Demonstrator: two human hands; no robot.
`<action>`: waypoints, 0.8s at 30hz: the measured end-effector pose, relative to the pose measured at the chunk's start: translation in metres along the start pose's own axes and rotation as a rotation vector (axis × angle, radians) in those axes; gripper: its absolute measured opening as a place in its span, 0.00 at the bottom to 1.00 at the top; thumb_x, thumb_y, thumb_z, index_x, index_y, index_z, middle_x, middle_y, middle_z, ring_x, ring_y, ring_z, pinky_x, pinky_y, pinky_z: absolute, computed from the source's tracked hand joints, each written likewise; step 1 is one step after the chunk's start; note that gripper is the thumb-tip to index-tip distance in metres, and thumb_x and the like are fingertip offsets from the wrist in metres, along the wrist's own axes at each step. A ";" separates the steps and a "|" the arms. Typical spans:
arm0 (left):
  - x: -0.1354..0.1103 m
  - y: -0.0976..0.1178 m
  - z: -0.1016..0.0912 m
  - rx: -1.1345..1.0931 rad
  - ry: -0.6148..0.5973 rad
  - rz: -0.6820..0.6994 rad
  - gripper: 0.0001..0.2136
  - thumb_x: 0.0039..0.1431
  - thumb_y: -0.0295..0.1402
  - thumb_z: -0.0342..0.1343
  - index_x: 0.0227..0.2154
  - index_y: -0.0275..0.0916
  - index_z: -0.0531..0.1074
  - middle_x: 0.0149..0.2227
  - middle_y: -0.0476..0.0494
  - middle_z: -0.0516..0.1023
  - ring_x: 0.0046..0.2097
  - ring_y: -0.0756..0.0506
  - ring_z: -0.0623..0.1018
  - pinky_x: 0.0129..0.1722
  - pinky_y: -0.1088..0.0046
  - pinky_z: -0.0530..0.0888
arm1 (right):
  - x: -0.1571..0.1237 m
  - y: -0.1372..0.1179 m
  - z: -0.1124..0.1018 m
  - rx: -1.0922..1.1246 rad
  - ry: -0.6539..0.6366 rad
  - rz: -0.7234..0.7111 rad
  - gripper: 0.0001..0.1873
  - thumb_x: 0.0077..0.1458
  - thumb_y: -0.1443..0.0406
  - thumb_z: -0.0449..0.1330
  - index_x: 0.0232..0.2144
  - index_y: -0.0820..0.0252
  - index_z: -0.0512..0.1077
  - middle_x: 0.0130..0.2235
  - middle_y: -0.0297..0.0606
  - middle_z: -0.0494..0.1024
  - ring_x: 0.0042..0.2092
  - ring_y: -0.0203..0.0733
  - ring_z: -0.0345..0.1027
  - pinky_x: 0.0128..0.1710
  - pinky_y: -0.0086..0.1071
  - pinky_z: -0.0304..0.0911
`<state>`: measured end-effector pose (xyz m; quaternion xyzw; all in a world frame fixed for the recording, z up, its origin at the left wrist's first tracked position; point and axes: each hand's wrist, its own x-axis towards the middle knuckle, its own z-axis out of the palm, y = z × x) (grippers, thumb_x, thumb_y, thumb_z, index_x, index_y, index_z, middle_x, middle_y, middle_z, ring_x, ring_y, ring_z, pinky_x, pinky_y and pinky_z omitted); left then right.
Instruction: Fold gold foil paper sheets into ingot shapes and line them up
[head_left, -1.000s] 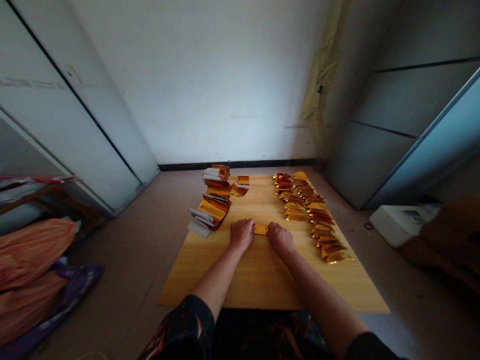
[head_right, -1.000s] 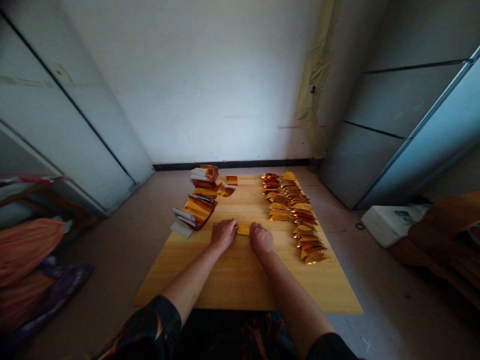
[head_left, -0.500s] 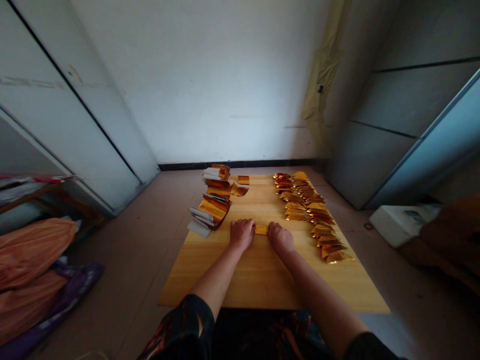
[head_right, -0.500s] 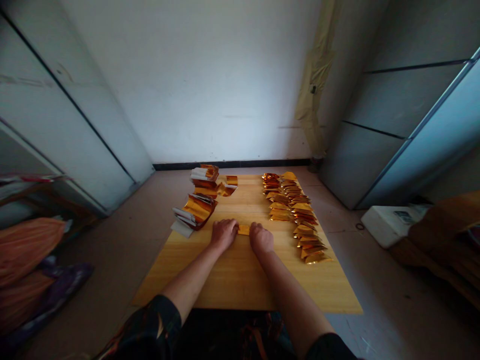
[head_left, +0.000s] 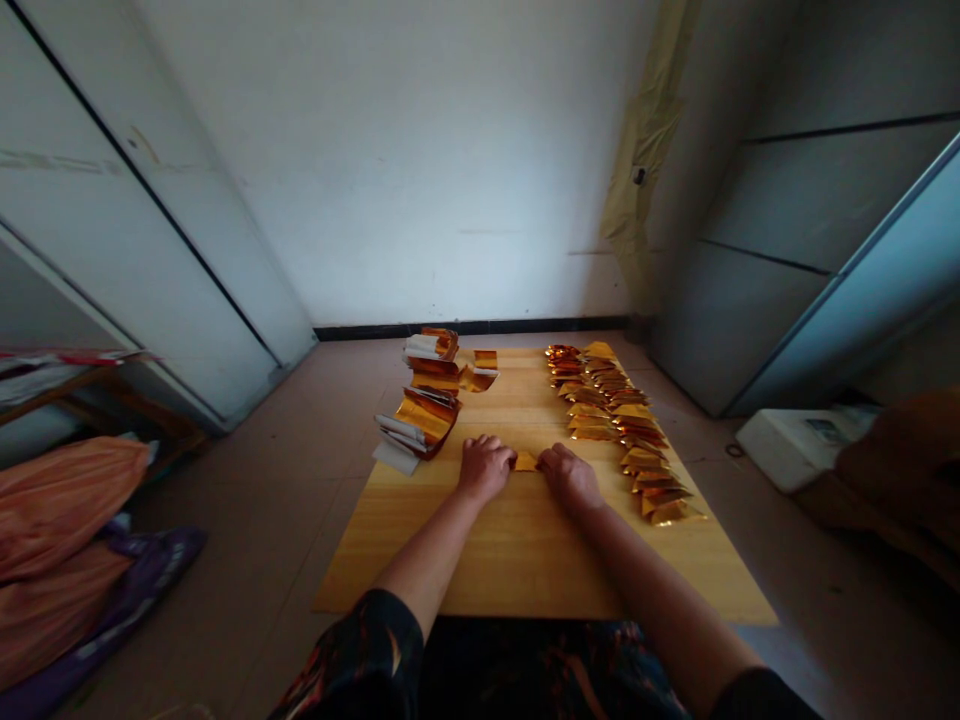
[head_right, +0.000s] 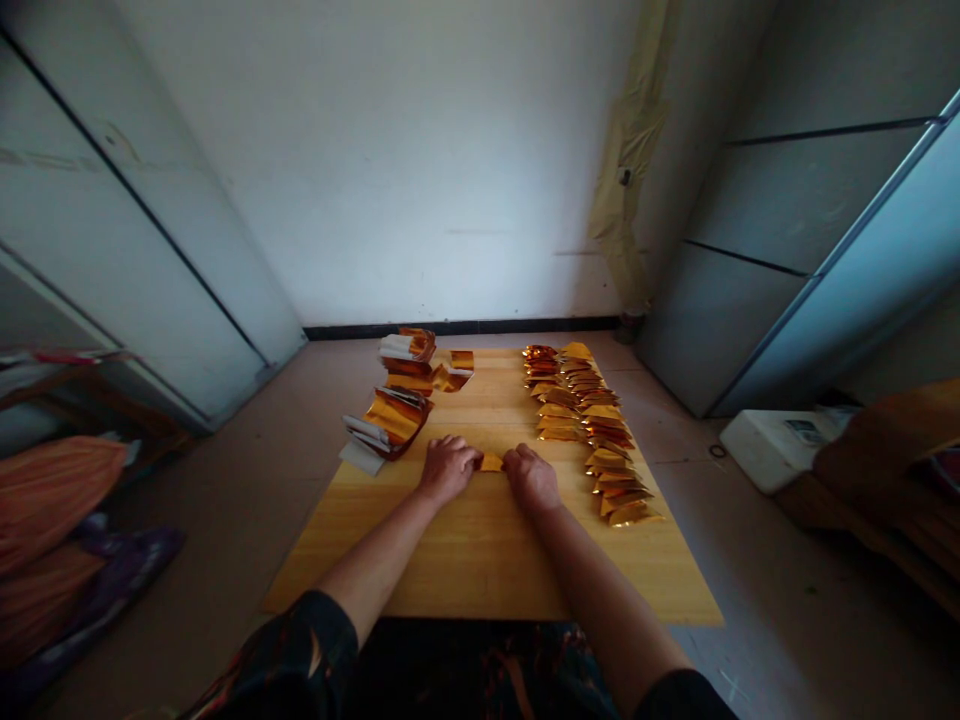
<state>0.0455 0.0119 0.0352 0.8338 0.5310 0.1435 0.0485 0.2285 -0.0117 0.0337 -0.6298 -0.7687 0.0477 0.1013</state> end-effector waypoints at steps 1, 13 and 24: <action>-0.001 0.001 0.000 0.012 0.002 0.014 0.11 0.58 0.28 0.49 0.35 0.45 0.76 0.35 0.42 0.73 0.45 0.43 0.68 0.43 0.63 0.58 | 0.002 0.001 -0.002 0.004 -0.009 -0.005 0.12 0.61 0.63 0.50 0.34 0.57 0.73 0.37 0.36 0.73 0.37 0.34 0.67 0.32 0.24 0.55; -0.008 0.001 0.004 -0.033 0.006 -0.049 0.10 0.57 0.32 0.51 0.37 0.46 0.77 0.35 0.42 0.75 0.44 0.43 0.70 0.42 0.64 0.60 | 0.019 -0.024 -0.010 0.132 -0.148 0.105 0.12 0.56 0.66 0.51 0.35 0.56 0.76 0.40 0.38 0.77 0.41 0.36 0.69 0.37 0.24 0.57; -0.012 -0.016 0.003 -0.121 0.022 -0.100 0.10 0.52 0.43 0.58 0.39 0.57 0.76 0.49 0.49 0.69 0.52 0.42 0.64 0.54 0.58 0.56 | 0.020 -0.035 -0.011 0.151 -0.157 0.208 0.11 0.49 0.57 0.60 0.33 0.57 0.73 0.38 0.38 0.76 0.38 0.38 0.70 0.32 0.27 0.57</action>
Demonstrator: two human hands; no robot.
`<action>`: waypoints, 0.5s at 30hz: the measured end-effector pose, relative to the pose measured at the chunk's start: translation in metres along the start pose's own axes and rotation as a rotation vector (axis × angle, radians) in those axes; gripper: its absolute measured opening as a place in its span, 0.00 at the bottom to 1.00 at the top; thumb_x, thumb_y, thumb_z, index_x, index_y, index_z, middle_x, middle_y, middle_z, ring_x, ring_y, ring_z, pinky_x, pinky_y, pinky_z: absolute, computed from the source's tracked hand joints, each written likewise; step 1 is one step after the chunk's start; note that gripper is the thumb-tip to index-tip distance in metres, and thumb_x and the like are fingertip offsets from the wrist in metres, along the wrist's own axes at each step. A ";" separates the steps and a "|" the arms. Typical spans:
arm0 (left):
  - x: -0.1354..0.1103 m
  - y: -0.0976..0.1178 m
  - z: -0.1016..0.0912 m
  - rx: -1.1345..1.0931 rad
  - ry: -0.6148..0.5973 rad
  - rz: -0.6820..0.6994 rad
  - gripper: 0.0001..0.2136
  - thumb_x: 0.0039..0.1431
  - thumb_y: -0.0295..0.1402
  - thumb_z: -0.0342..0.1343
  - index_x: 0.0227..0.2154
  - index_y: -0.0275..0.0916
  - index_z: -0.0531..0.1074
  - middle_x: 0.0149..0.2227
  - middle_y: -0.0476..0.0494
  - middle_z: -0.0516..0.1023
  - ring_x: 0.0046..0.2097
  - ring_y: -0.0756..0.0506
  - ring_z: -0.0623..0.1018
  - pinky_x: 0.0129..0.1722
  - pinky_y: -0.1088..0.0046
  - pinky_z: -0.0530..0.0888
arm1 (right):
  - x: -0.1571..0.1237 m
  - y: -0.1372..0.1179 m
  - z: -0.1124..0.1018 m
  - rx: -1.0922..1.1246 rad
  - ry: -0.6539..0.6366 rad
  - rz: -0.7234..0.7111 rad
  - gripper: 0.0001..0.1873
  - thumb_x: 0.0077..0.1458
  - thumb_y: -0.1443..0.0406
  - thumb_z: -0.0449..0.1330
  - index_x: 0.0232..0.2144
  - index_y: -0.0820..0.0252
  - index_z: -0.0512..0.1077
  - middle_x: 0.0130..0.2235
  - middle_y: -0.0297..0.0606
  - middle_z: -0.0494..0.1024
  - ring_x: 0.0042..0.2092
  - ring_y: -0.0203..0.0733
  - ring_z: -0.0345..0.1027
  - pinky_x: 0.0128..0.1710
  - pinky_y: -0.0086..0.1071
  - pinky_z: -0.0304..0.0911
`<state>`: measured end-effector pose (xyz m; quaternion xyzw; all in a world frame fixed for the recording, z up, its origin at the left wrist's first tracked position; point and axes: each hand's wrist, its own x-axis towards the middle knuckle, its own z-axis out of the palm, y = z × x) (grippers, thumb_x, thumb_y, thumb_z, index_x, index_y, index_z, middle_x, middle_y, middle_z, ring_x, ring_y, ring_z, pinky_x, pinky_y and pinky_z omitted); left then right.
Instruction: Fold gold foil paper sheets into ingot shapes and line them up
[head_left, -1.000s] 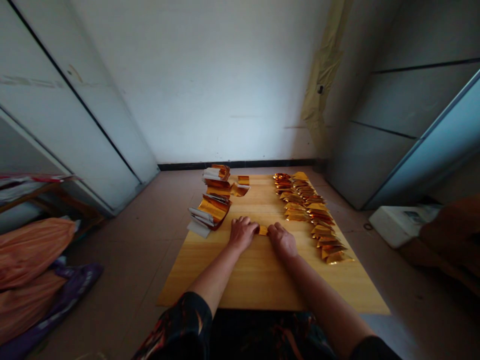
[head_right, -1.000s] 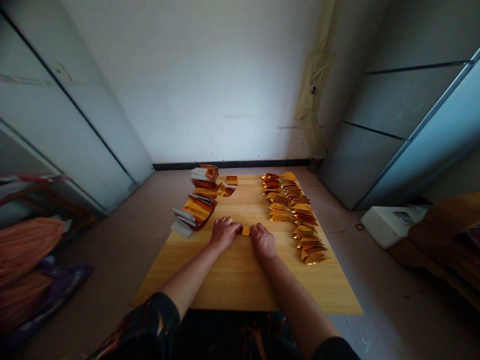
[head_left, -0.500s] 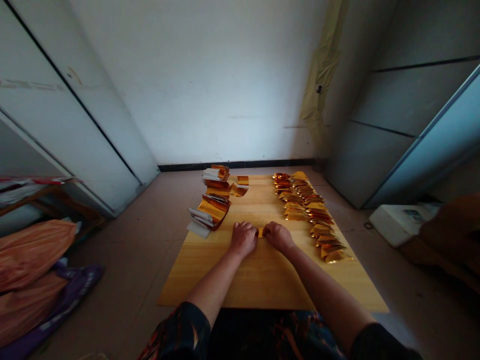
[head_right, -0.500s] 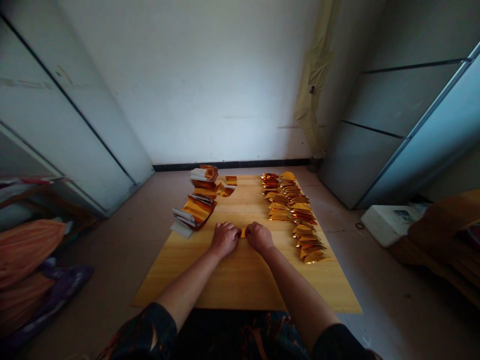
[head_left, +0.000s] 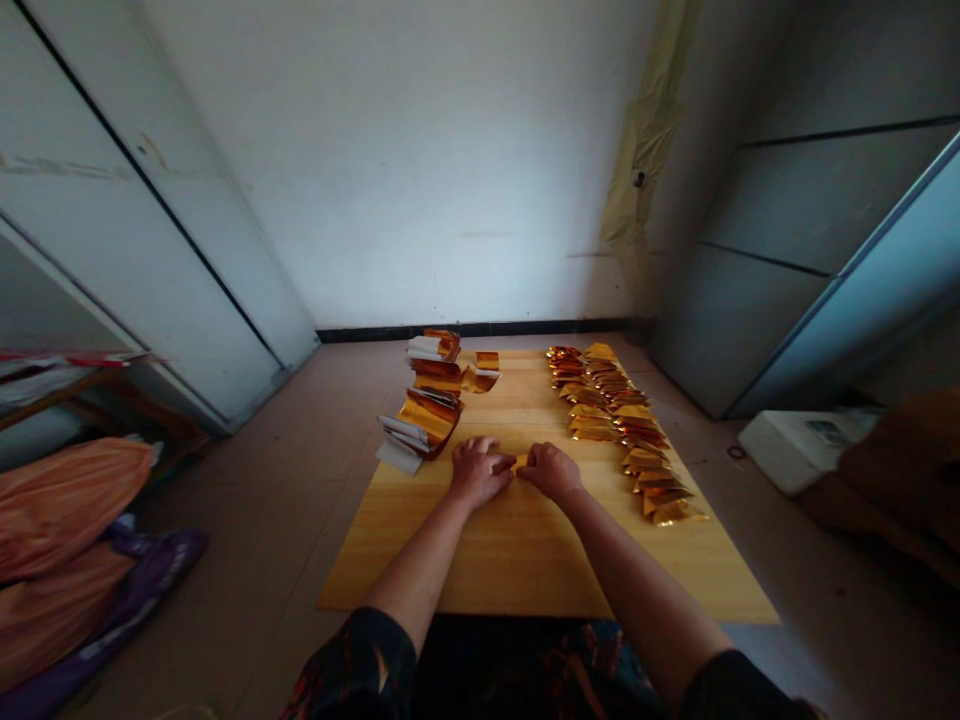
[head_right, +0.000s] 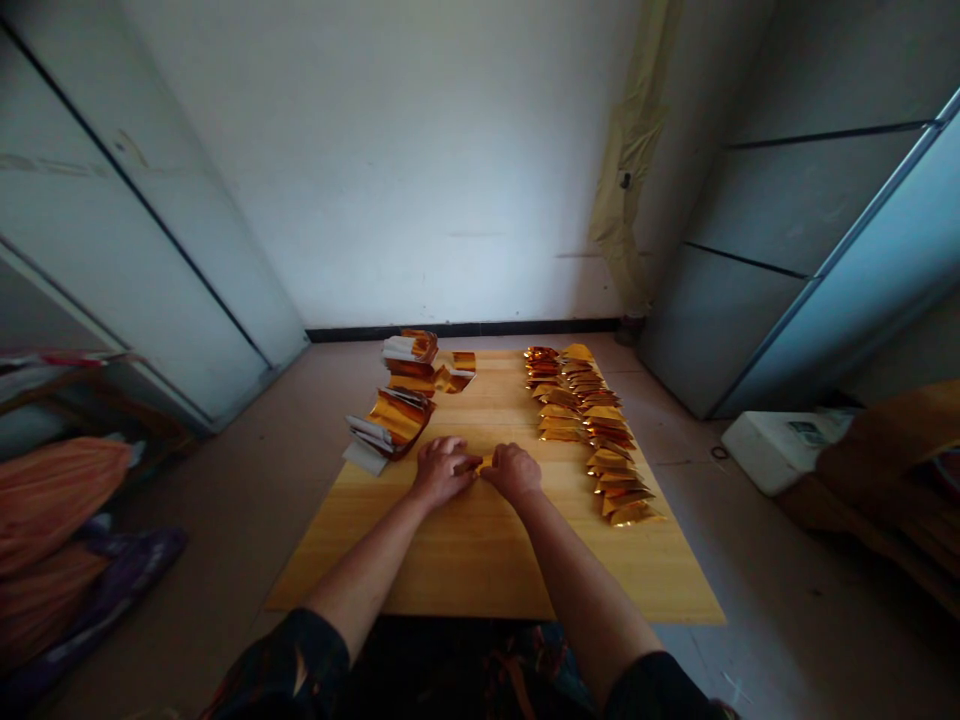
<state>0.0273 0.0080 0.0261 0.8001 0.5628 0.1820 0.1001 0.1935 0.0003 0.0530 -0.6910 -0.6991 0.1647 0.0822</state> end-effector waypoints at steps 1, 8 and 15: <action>0.000 0.000 0.001 -0.003 -0.004 -0.006 0.10 0.51 0.43 0.58 0.38 0.58 0.76 0.51 0.49 0.69 0.53 0.41 0.64 0.55 0.58 0.56 | 0.000 -0.002 0.000 -0.009 0.000 0.010 0.12 0.48 0.57 0.60 0.33 0.57 0.73 0.38 0.38 0.76 0.38 0.39 0.70 0.32 0.27 0.57; 0.001 0.001 0.000 -0.015 -0.019 -0.019 0.11 0.51 0.40 0.59 0.38 0.58 0.76 0.53 0.51 0.68 0.56 0.41 0.62 0.57 0.57 0.55 | 0.002 -0.007 -0.001 -0.033 -0.016 0.051 0.13 0.46 0.57 0.62 0.34 0.58 0.73 0.39 0.40 0.75 0.39 0.40 0.70 0.31 0.28 0.56; 0.002 -0.004 -0.003 -0.008 -0.097 0.004 0.14 0.51 0.39 0.57 0.42 0.60 0.74 0.56 0.51 0.65 0.57 0.41 0.61 0.57 0.56 0.54 | 0.011 0.012 0.003 0.067 -0.007 0.006 0.06 0.45 0.66 0.62 0.30 0.59 0.74 0.34 0.36 0.76 0.35 0.35 0.68 0.31 0.25 0.54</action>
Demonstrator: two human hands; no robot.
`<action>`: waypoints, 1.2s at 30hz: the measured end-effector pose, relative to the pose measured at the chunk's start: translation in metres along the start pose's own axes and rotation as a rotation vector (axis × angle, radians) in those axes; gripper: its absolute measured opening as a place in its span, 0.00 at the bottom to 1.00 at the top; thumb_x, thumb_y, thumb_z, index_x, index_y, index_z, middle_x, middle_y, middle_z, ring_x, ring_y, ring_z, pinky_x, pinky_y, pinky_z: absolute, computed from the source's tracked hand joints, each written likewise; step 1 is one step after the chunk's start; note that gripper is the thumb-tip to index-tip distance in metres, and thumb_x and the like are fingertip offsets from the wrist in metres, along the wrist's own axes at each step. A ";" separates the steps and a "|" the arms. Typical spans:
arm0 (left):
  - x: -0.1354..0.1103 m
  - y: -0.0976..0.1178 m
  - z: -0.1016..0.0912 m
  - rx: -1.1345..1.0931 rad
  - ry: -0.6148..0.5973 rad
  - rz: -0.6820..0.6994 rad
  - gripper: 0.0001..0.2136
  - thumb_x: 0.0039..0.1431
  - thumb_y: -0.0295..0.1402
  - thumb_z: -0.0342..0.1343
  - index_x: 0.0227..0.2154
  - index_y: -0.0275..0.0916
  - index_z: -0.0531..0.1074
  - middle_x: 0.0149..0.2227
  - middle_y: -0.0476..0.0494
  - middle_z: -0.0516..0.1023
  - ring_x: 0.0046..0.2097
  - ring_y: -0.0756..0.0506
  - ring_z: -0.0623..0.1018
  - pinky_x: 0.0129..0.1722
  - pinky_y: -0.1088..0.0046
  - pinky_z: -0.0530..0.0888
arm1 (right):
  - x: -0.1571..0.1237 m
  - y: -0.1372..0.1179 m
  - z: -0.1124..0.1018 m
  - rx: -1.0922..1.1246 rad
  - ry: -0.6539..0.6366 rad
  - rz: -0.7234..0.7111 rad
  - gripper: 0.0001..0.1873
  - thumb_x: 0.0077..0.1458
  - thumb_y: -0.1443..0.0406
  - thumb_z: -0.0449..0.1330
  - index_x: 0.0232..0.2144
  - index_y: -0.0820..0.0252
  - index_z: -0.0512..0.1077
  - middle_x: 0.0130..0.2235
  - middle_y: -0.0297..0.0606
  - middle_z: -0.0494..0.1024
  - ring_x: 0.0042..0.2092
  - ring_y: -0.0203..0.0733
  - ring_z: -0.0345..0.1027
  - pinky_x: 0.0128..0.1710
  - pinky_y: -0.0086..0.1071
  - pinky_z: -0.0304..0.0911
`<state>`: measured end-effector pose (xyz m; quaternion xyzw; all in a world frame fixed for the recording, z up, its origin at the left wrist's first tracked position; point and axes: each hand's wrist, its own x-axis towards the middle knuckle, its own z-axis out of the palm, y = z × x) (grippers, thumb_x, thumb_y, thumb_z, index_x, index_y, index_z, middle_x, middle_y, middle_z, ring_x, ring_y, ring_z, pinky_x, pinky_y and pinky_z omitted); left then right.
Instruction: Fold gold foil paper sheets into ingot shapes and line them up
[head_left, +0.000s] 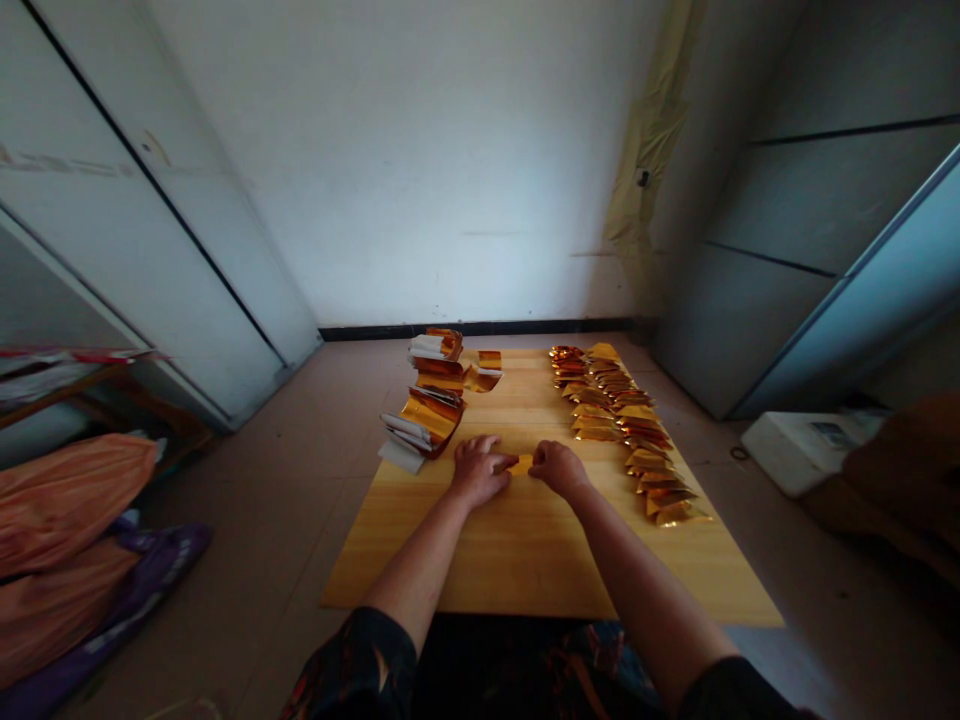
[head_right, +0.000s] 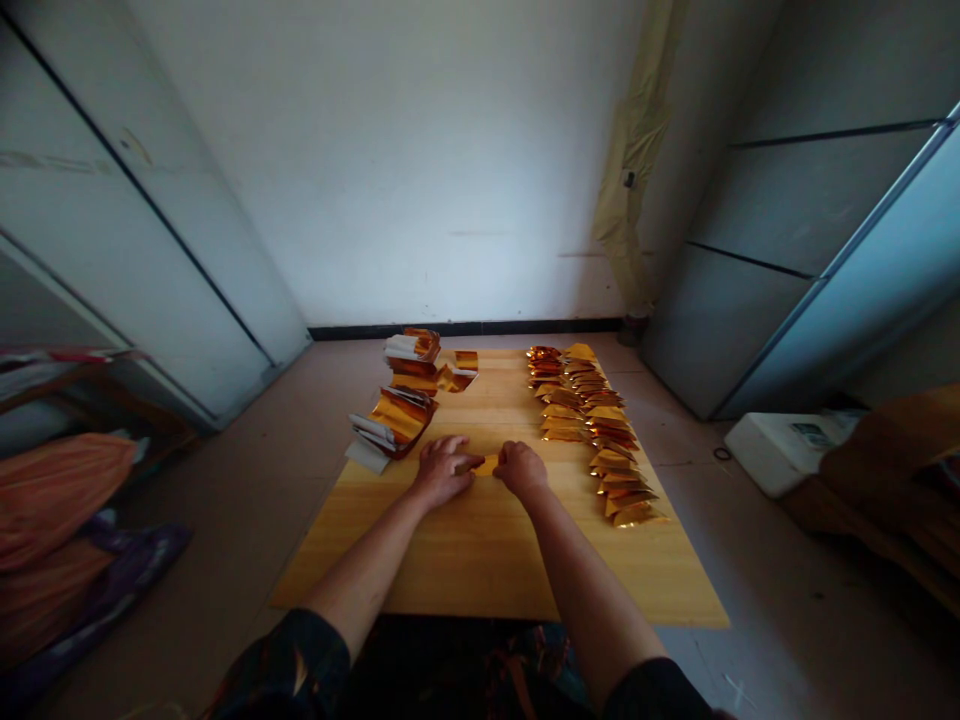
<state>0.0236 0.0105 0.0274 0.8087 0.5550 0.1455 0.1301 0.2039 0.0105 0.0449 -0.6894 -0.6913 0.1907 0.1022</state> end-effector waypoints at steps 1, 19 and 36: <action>0.000 -0.001 0.000 0.009 -0.008 0.012 0.14 0.52 0.38 0.57 0.42 0.60 0.74 0.56 0.51 0.65 0.57 0.41 0.61 0.57 0.56 0.54 | 0.002 0.004 0.001 0.022 -0.001 -0.009 0.06 0.44 0.68 0.61 0.30 0.59 0.74 0.34 0.36 0.76 0.35 0.35 0.68 0.31 0.24 0.54; 0.002 -0.004 0.000 0.023 -0.036 0.004 0.14 0.59 0.33 0.50 0.42 0.62 0.74 0.57 0.54 0.66 0.57 0.44 0.62 0.58 0.58 0.54 | 0.007 0.015 0.000 0.046 0.010 -0.048 0.10 0.48 0.73 0.54 0.29 0.60 0.76 0.35 0.37 0.78 0.37 0.34 0.69 0.36 0.23 0.57; -0.002 -0.001 -0.003 0.050 -0.042 0.032 0.17 0.52 0.37 0.56 0.46 0.60 0.72 0.58 0.53 0.63 0.58 0.41 0.61 0.58 0.56 0.54 | -0.001 0.022 0.001 0.081 0.040 -0.192 0.10 0.46 0.74 0.55 0.32 0.60 0.72 0.36 0.36 0.74 0.36 0.34 0.66 0.33 0.23 0.54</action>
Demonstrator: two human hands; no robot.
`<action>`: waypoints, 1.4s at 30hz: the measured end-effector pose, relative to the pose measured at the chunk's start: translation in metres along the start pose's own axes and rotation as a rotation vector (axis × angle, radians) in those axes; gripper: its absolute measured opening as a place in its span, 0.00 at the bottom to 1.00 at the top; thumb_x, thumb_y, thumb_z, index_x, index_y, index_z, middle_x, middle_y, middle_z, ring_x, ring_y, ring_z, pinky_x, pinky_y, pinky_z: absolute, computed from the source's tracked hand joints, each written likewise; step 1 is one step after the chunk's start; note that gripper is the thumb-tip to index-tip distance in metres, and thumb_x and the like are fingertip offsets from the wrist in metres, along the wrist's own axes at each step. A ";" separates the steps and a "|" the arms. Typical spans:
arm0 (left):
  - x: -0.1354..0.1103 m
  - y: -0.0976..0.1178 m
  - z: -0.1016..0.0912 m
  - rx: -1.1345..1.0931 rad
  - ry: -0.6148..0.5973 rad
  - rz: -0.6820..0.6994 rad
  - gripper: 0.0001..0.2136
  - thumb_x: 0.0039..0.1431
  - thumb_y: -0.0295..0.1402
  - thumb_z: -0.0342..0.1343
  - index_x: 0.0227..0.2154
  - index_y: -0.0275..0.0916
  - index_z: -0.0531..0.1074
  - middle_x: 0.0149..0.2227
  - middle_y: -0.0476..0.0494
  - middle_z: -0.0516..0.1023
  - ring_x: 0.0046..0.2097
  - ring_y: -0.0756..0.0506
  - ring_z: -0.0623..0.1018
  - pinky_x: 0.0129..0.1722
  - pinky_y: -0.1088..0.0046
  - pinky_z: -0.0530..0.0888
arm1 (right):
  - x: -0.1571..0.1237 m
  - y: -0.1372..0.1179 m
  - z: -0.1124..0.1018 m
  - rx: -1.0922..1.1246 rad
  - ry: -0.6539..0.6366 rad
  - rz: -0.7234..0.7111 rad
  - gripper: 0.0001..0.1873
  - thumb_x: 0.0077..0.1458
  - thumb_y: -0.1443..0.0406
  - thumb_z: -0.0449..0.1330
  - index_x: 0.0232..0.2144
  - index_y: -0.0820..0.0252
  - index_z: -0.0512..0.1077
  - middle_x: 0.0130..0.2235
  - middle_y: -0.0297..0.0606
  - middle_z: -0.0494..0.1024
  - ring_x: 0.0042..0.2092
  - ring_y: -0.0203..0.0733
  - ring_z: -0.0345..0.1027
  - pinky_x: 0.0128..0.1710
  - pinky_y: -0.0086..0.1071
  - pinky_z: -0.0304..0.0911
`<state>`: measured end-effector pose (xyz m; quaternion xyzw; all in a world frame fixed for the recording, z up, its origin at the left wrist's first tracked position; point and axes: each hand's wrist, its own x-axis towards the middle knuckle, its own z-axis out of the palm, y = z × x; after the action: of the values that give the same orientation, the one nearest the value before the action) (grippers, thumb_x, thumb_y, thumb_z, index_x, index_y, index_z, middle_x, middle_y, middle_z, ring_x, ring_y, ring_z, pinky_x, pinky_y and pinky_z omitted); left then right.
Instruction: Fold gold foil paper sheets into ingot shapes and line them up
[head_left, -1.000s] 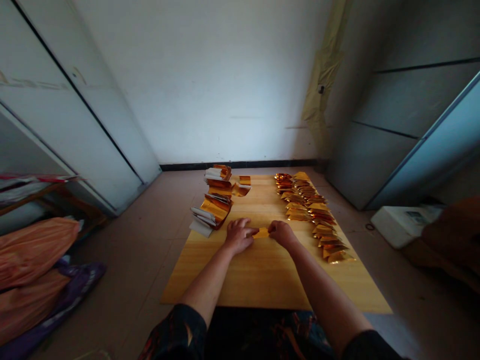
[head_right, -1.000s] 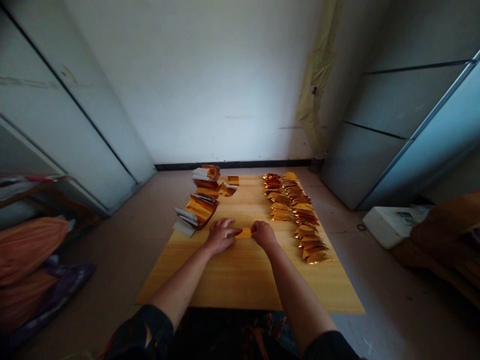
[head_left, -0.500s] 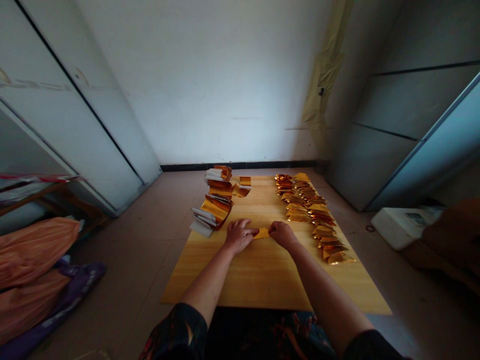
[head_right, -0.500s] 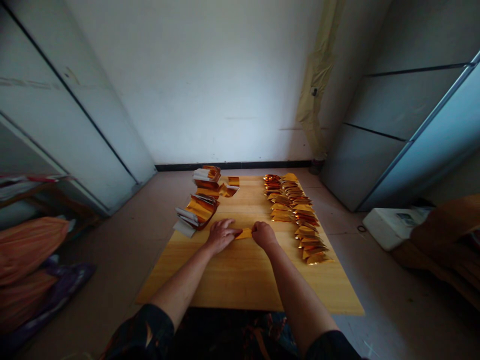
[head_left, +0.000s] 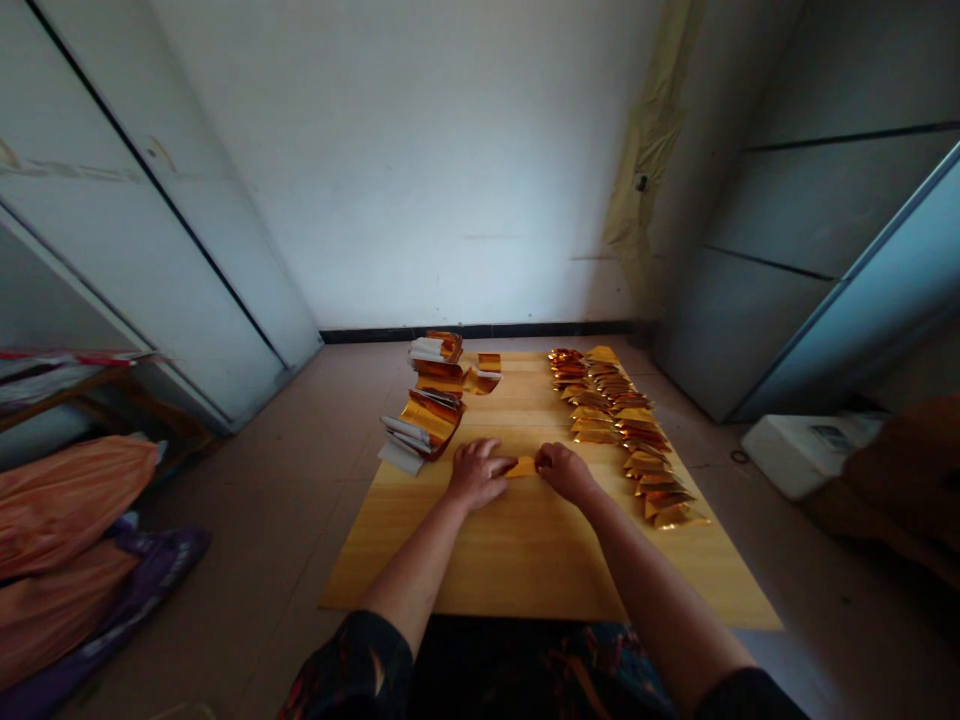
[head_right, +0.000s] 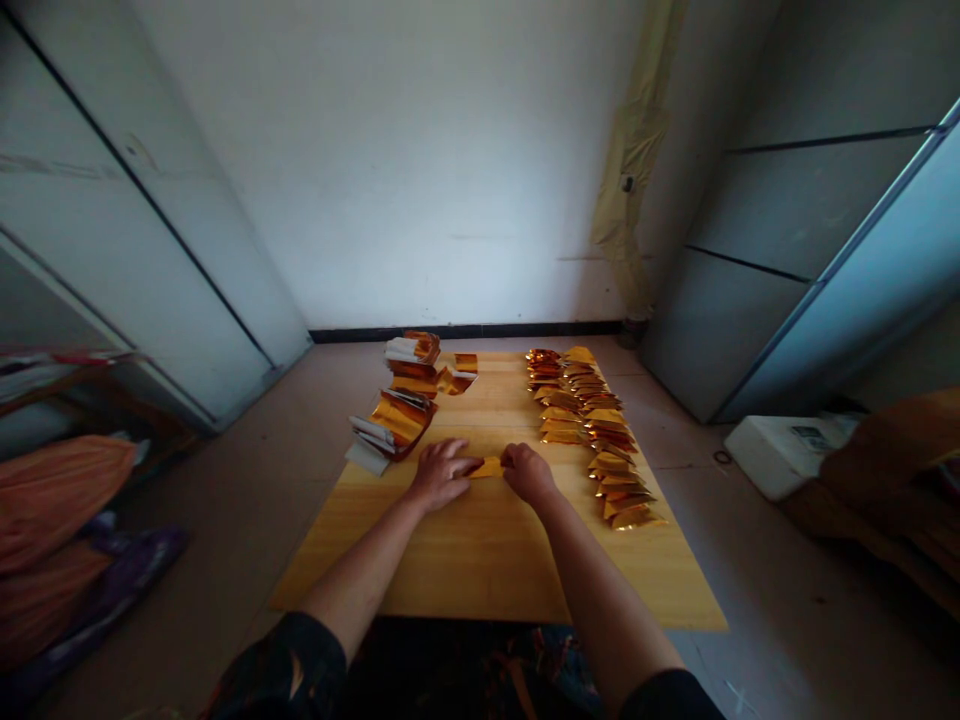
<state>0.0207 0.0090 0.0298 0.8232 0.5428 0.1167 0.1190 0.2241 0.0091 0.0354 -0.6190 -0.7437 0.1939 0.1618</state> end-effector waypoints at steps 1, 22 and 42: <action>-0.001 0.000 0.000 0.003 0.000 0.007 0.18 0.51 0.39 0.57 0.47 0.59 0.71 0.58 0.52 0.63 0.58 0.40 0.60 0.58 0.56 0.54 | -0.001 0.002 0.001 0.005 0.005 -0.035 0.11 0.47 0.73 0.55 0.33 0.60 0.72 0.36 0.36 0.74 0.36 0.34 0.66 0.33 0.23 0.54; -0.002 0.001 0.004 -0.023 0.105 0.019 0.10 0.55 0.39 0.56 0.41 0.53 0.75 0.55 0.49 0.68 0.57 0.42 0.63 0.56 0.57 0.56 | -0.013 -0.008 0.000 -0.045 -0.010 -0.043 0.10 0.54 0.66 0.54 0.39 0.54 0.73 0.39 0.35 0.72 0.36 0.33 0.66 0.34 0.23 0.54; -0.001 0.002 0.009 0.003 0.180 0.135 0.10 0.61 0.34 0.49 0.40 0.45 0.76 0.42 0.44 0.74 0.46 0.44 0.68 0.46 0.65 0.64 | -0.019 -0.015 0.008 -0.185 0.072 -0.053 0.14 0.61 0.64 0.48 0.37 0.54 0.74 0.40 0.36 0.73 0.39 0.33 0.68 0.34 0.23 0.55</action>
<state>0.0252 0.0065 0.0220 0.8442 0.4947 0.1972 0.0601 0.2104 -0.0131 0.0355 -0.6180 -0.7682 0.0977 0.1356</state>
